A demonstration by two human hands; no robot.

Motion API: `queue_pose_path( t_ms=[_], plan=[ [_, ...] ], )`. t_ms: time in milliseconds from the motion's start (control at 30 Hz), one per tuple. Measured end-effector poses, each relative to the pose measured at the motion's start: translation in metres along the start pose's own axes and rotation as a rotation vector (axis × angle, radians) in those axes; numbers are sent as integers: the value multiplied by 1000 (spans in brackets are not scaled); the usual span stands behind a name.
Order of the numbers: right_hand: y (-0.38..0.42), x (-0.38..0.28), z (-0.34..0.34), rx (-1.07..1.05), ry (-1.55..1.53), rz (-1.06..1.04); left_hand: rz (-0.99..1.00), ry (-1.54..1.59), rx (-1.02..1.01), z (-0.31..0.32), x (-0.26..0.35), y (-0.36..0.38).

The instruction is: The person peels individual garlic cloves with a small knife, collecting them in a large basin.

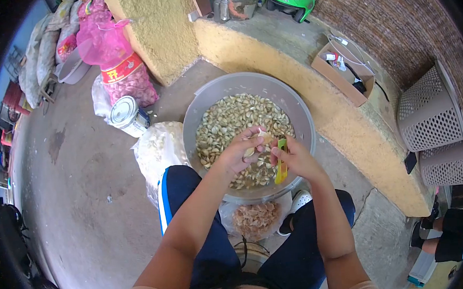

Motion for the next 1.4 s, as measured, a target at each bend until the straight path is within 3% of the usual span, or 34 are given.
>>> queue_pose_path(
  t_ms=[100, 300, 600, 1400],
  plan=[
    [3, 8, -2, 2, 27, 122, -25, 31, -4, 5, 0, 2],
    [-5, -19, -1, 107, 398, -105, -51, 26, -2, 8, -3, 6],
    [-6, -24, 2, 119, 403, -178, -52, -6, -137, 18, -4, 7],
    [0, -28, 10, 329, 600, -209, 186, 126, -110, 16, 7, 11]
  ],
)
Point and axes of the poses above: each hand's wrist, its own y-axis away from the middle knuckle, its own z-axis out of the palm, x = y × z, the point moved 9 cm from there along -y, towards the middle knuckle, and after that the axes turned 13 degrees about -z, right-handed, at the moved point
